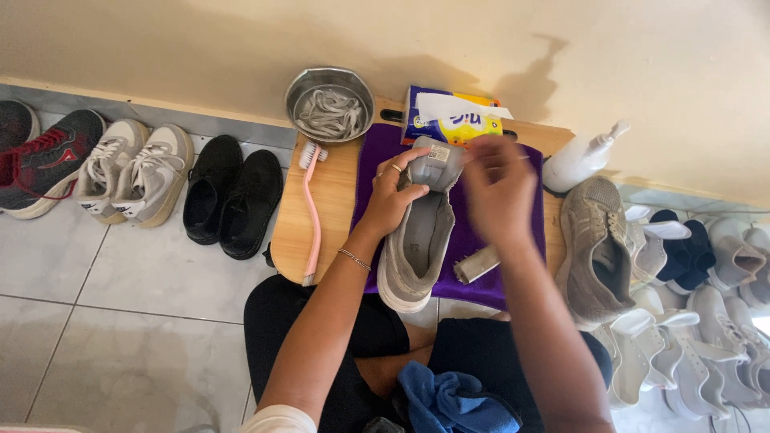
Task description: Cleaning the upper part of a sneaker using a brush, cleaning solution, and a cloth.
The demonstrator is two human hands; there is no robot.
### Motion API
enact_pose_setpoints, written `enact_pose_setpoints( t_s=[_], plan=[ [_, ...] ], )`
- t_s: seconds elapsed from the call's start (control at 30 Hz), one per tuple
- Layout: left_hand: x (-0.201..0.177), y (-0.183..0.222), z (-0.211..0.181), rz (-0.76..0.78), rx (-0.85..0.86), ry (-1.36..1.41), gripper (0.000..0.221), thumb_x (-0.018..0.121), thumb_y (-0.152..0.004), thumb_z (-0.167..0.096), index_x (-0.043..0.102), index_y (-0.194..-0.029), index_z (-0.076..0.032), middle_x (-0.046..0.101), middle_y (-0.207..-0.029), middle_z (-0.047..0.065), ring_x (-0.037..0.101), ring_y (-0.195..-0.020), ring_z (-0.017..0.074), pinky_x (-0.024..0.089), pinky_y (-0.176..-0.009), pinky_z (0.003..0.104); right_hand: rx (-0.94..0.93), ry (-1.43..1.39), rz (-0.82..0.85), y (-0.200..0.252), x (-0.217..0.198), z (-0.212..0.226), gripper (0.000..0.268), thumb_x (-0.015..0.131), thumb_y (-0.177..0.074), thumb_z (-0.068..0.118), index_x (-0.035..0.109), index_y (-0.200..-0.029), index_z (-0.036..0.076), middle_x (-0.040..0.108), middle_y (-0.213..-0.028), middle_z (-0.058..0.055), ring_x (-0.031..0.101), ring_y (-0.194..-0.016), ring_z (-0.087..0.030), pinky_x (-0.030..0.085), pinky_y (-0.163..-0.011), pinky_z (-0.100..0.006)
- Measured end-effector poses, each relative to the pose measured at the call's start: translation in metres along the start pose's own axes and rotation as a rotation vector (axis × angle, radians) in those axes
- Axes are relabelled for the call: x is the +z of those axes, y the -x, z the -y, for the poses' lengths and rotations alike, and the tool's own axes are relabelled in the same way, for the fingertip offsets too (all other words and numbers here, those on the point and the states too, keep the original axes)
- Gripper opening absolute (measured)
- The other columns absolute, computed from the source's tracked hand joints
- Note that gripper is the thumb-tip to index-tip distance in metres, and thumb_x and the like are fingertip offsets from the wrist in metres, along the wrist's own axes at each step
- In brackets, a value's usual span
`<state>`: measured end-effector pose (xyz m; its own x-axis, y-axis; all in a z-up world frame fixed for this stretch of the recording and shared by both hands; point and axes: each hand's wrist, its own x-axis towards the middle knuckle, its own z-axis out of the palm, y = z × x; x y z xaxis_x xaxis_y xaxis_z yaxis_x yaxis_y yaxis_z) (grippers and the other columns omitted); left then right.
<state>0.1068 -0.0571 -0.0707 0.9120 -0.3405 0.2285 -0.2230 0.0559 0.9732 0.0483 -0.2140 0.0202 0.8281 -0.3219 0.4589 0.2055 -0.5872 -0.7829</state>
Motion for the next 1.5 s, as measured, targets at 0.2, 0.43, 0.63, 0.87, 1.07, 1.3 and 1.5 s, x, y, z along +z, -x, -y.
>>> enact_pose_setpoints(
  t_s=[0.2,0.43,0.63,0.87,1.07,1.3,1.5],
  plan=[
    [-0.007,0.002,0.007,0.011,-0.013,0.165,0.060,0.067,-0.088,-0.037,0.058,-0.146,-0.027,0.050,-0.137,0.018,0.041,-0.134,0.0345,0.024,-0.119,0.044,-0.543,0.695,0.604,0.103,0.117,0.108,0.026,0.068,-0.081,0.038,0.062,-0.097,0.019,0.067,-0.073,-0.007,0.071,-0.059,-0.027,0.054,-0.048,-0.042],
    [-0.013,0.009,0.006,0.032,0.046,0.176,0.059,0.064,-0.093,-0.039,0.055,-0.149,-0.023,0.047,-0.143,0.023,0.035,-0.142,0.0397,0.019,-0.123,0.047,-0.199,0.903,0.751,0.128,0.240,0.040,0.010,0.055,-0.087,0.016,0.060,-0.094,0.011,0.067,-0.077,-0.009,0.070,-0.066,-0.030,0.054,-0.053,-0.046],
    [-0.012,0.011,0.007,0.027,0.007,0.190,0.057,0.064,-0.094,-0.037,0.055,-0.149,-0.023,0.047,-0.144,0.023,0.033,-0.145,0.0387,0.017,-0.124,0.047,-0.172,0.785,0.655,0.118,0.206,0.050,0.020,0.058,-0.086,0.021,0.050,-0.103,0.012,0.067,-0.091,-0.016,0.073,-0.074,-0.039,0.059,-0.059,-0.048],
    [-0.010,0.008,0.028,-0.049,0.032,0.172,0.054,0.067,-0.094,-0.038,0.059,-0.146,-0.028,0.051,-0.140,0.017,0.042,-0.138,0.0315,0.025,-0.120,0.044,-0.433,0.557,0.395,0.066,0.091,0.138,0.013,0.063,-0.079,0.007,0.064,-0.092,0.009,0.060,-0.092,-0.017,0.067,-0.075,-0.041,0.055,-0.060,-0.047],
    [-0.013,0.005,0.012,0.010,0.097,0.230,0.052,0.056,-0.102,-0.033,0.051,-0.151,-0.016,0.050,-0.145,0.024,0.046,-0.135,0.0389,0.030,-0.118,0.055,-0.046,0.549,0.426,-0.023,0.104,0.059,0.026,0.056,-0.098,0.030,0.061,-0.116,0.012,0.071,-0.085,-0.017,0.074,-0.080,-0.042,0.058,-0.066,-0.049],
    [0.010,-0.024,0.138,0.016,0.109,0.291,0.043,0.058,-0.103,-0.027,0.058,-0.145,-0.017,0.060,-0.137,0.013,0.056,-0.119,0.0286,0.038,-0.110,0.054,0.032,0.671,0.587,-0.052,0.142,0.034,0.033,0.049,-0.101,0.023,0.050,-0.131,0.010,0.068,-0.094,-0.023,0.074,-0.084,-0.042,0.059,-0.068,-0.054],
    [0.012,-0.018,0.135,0.020,0.104,0.304,0.043,0.057,-0.104,-0.028,0.059,-0.144,-0.014,0.060,-0.136,0.014,0.054,-0.120,0.0289,0.037,-0.111,0.055,0.035,0.761,0.655,-0.045,0.159,0.022,0.019,0.048,-0.101,0.034,0.049,-0.116,0.022,0.071,-0.092,-0.016,0.074,-0.089,-0.041,0.058,-0.076,-0.056]
  ],
)
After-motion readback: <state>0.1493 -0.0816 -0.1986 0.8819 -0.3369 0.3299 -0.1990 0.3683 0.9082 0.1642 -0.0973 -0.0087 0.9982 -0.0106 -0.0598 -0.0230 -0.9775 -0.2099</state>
